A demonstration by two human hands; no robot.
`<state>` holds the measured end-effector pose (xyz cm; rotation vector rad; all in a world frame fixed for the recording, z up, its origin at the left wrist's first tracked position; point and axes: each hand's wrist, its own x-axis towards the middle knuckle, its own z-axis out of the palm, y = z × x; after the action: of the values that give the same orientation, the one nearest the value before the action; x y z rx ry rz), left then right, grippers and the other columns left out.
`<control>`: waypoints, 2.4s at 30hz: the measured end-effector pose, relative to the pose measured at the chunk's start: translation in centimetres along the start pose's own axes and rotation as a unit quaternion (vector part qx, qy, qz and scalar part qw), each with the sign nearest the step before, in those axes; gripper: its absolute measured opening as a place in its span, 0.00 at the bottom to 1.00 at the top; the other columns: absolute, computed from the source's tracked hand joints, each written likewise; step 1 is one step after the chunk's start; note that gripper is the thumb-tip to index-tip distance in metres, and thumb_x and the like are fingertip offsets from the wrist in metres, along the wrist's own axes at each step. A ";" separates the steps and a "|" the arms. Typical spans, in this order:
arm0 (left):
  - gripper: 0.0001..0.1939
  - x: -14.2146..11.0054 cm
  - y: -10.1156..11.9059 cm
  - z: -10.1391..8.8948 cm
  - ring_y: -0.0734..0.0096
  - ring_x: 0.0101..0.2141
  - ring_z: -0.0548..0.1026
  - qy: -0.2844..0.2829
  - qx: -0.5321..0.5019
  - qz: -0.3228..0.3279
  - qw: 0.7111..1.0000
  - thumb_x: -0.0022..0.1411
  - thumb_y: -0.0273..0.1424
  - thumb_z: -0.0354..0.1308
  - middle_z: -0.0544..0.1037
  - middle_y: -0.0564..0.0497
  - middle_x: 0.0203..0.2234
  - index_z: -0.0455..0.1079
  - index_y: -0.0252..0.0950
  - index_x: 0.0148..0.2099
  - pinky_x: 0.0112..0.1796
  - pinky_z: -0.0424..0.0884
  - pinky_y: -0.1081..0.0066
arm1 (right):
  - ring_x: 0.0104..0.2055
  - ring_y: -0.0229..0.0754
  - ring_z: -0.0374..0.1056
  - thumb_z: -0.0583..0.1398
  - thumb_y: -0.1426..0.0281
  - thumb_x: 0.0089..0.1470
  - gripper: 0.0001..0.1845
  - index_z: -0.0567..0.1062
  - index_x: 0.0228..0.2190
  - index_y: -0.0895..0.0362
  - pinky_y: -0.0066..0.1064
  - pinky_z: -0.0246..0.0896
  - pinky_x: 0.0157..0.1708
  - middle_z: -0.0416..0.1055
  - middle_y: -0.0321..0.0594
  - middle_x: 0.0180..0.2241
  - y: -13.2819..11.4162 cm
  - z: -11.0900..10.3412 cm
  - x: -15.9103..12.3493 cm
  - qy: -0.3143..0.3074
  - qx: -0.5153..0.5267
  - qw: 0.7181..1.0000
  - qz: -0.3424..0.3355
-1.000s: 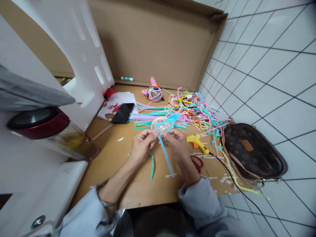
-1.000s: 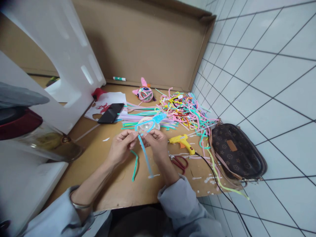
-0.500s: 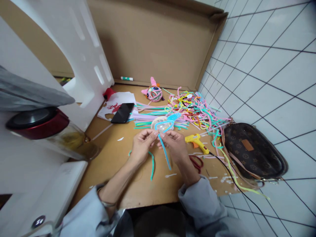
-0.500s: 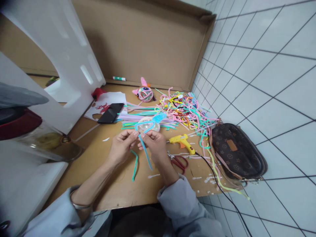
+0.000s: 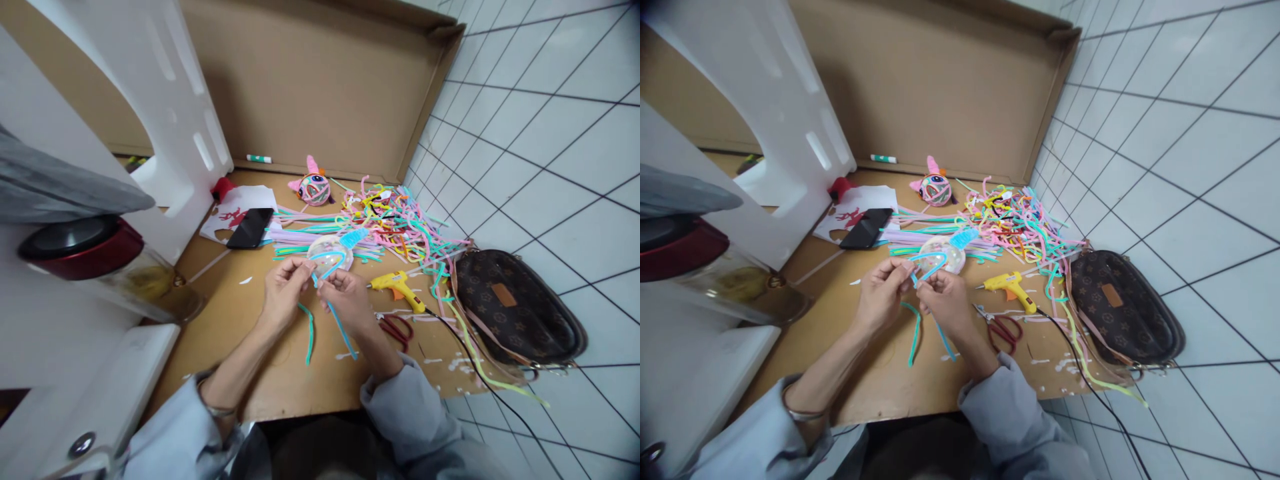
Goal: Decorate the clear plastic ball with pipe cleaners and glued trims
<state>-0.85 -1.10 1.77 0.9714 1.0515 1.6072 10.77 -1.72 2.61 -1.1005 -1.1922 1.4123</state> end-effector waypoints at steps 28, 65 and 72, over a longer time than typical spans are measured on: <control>0.18 -0.3 0.7 0.1 0.80 0.13 0.63 0.013 -0.012 0.028 0.999 0.53 0.44 0.67 0.68 0.59 0.13 0.69 0.35 0.29 0.16 0.61 0.79 | 0.17 0.32 0.63 0.67 0.61 0.41 0.13 0.72 0.20 0.56 0.24 0.60 0.19 0.70 0.31 0.17 0.3 1.2 -0.6 0.015 0.141 0.990 0.009; 0.11 -0.5 0.1 -0.6 0.75 0.23 0.67 0.021 0.176 0.133 0.975 0.60 0.37 0.60 0.74 0.54 0.22 0.77 0.35 0.33 0.27 0.63 0.75 | 0.33 0.39 0.62 0.57 0.64 0.53 0.10 0.74 0.25 0.55 0.30 0.57 0.34 0.68 0.35 0.27 -0.9 -1.5 0.0 0.121 -0.147 0.963 -0.192; 0.10 -0.5 0.3 -0.8 0.72 0.26 0.70 -0.013 0.268 0.201 0.942 0.62 0.35 0.58 0.76 0.51 0.24 0.77 0.36 0.33 0.30 0.64 0.73 | 0.24 0.36 0.57 0.60 0.61 0.51 0.12 0.72 0.23 0.55 0.29 0.53 0.26 0.63 0.32 0.21 -0.8 -2.1 0.5 0.137 -0.119 0.971 -0.158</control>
<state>-1.54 -1.79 1.71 1.6555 1.3730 1.6477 12.85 -0.92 3.18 -1.1649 -1.2886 0.8599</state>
